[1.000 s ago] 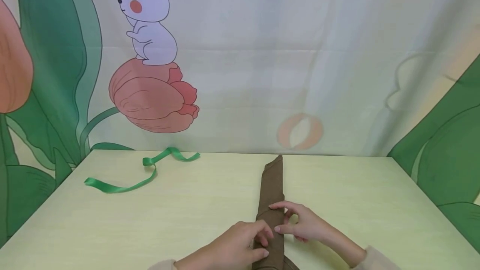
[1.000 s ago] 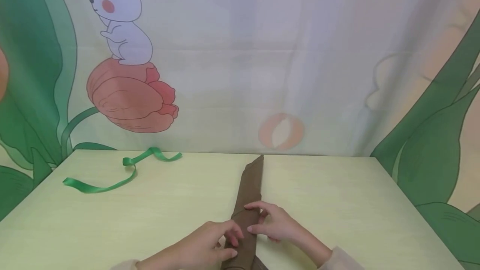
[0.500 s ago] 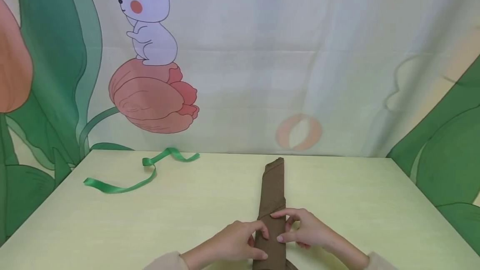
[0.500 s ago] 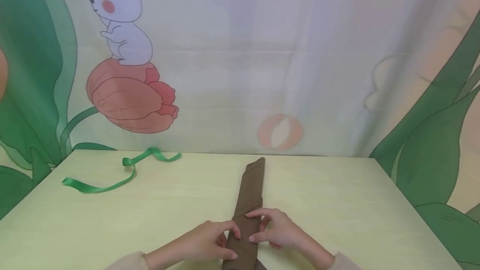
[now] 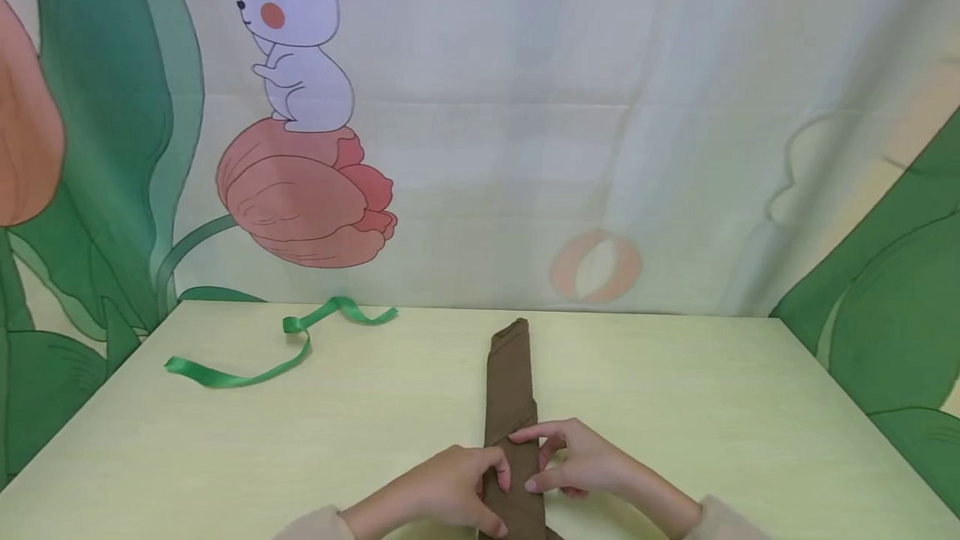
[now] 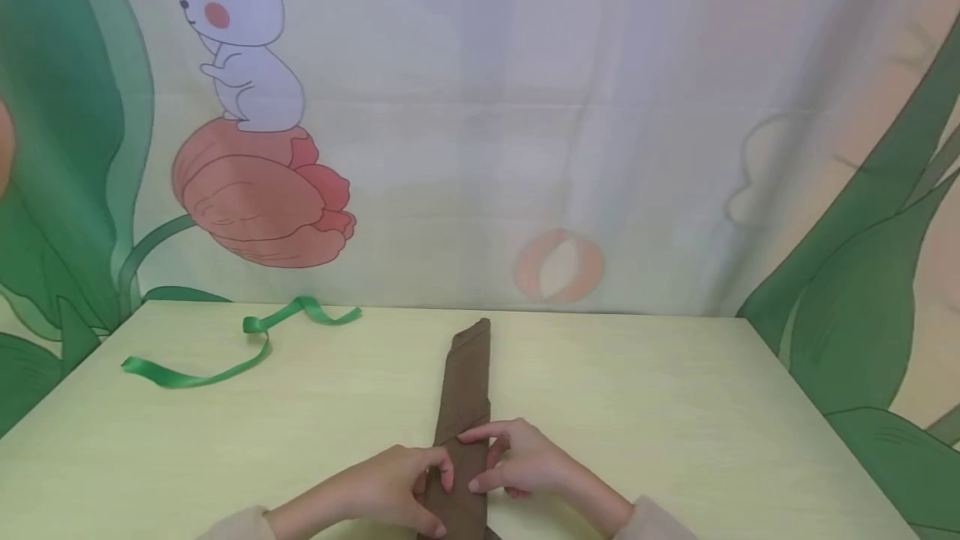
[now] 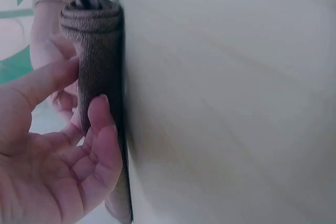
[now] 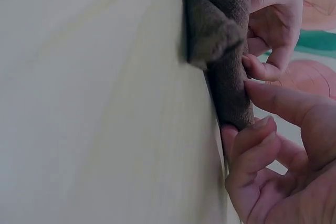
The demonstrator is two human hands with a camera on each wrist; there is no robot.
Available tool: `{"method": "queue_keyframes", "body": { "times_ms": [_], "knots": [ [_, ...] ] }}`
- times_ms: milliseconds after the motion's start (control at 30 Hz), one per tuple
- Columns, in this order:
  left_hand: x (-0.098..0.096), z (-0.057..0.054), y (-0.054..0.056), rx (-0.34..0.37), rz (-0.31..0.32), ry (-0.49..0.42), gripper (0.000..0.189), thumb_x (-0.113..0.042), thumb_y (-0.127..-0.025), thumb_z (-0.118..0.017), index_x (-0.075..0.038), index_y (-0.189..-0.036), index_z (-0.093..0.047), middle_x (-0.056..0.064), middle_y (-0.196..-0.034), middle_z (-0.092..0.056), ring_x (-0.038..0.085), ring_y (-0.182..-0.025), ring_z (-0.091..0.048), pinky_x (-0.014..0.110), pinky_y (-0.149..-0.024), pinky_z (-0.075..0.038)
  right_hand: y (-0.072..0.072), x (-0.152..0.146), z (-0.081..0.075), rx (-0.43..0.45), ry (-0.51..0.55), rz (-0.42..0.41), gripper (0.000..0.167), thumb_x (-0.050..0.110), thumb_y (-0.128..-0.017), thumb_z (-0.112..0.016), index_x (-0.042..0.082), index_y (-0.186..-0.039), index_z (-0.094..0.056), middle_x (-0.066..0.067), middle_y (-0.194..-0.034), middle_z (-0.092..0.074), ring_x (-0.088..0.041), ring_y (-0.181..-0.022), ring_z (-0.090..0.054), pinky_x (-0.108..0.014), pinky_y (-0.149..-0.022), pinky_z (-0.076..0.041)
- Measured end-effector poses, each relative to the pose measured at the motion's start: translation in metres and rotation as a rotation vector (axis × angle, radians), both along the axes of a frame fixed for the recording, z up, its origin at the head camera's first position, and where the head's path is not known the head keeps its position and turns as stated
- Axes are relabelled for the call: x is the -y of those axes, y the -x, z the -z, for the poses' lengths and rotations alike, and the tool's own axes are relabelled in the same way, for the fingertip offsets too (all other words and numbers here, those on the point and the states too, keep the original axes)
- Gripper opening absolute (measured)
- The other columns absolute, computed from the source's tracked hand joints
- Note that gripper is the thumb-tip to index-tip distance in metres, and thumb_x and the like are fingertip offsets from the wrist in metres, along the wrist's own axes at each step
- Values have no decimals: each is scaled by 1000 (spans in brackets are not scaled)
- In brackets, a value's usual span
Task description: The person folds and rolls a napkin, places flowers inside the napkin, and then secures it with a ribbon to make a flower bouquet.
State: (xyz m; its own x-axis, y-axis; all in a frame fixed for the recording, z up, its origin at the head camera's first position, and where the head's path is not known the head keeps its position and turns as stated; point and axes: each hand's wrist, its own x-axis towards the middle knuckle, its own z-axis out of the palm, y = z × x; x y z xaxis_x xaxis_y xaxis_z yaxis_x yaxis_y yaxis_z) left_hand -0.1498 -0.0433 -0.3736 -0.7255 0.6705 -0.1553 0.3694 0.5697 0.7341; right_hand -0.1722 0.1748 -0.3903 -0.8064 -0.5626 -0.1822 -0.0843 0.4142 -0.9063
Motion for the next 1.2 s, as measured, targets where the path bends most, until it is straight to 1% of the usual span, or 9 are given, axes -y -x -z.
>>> {"method": "queue_keyframes", "body": {
  "times_ms": [133,233,300,467,633,800,967,1067,1200],
  "knots": [
    [18,-1,-3,24,4,10,29,-13,-68,-78,-19,-84,-55,-9,-54,-44,1,-48,-40,16,-46,-33,1,12,1,52,30,-55,42,11,-77,-70,9,-118,-59,-2,-68,-54,-6,-39,-35,-19,-39,-32],
    [23,-2,-5,36,9,25,29,-13,-68,-78,-19,-84,-55,-9,-56,-44,2,-49,-41,17,-47,-35,9,14,1,100,38,-81,37,16,-81,-67,10,-117,-59,0,-65,-52,-6,-40,-37,-19,-38,-31],
    [22,-2,-5,35,12,33,28,-14,-68,-79,-19,-83,-55,-9,-55,-44,2,-48,-41,17,-47,-35,19,11,0,97,25,-74,37,18,-84,-64,11,-120,-58,-1,-66,-52,-6,-40,-38,-18,-38,-30],
    [20,-5,-5,52,11,47,28,-12,-68,-78,-19,-81,-55,-9,-53,-44,2,-47,-41,17,-46,-34,52,9,-1,51,-50,1,43,21,-86,-61,13,-128,-53,-4,-77,-56,-7,-41,-34,-19,-39,-29],
    [20,-5,-6,57,15,41,28,-9,-68,-77,-19,-81,-54,-9,-53,-44,2,-47,-41,18,-46,-34,85,10,0,25,-126,51,45,20,-88,-59,14,-131,-50,-3,-67,-57,-7,-38,-28,-20,-37,-25],
    [20,-4,-5,35,28,46,29,-9,-68,-77,-19,-82,-54,-9,-54,-45,1,-47,-42,17,-46,-35,110,15,0,50,-173,142,44,20,-88,-58,16,-132,-49,-1,-59,-56,-7,-37,-28,-21,-37,-22],
    [21,-5,-6,38,24,53,29,-10,-69,-78,-19,-83,-54,-9,-53,-44,2,-45,-42,17,-45,-35,125,17,0,72,-185,219,47,20,-89,-58,19,-135,-45,-1,-58,-57,-6,-38,-30,-20,-37,-24],
    [21,-6,-6,38,19,52,30,-10,-69,-78,-20,-83,-54,-9,-52,-43,1,-45,-41,17,-45,-34,129,16,0,67,-174,249,50,20,-89,-58,20,-136,-43,-1,-61,-59,-6,-38,-32,-20,-37,-25],
    [21,-5,-7,49,13,43,30,-10,-69,-78,-20,-83,-53,-9,-53,-42,1,-46,-40,17,-46,-34,131,13,2,47,-109,266,51,19,-89,-57,18,-138,-41,-4,-69,-61,-7,-39,-35,-21,-38,-27]
  ]
}}
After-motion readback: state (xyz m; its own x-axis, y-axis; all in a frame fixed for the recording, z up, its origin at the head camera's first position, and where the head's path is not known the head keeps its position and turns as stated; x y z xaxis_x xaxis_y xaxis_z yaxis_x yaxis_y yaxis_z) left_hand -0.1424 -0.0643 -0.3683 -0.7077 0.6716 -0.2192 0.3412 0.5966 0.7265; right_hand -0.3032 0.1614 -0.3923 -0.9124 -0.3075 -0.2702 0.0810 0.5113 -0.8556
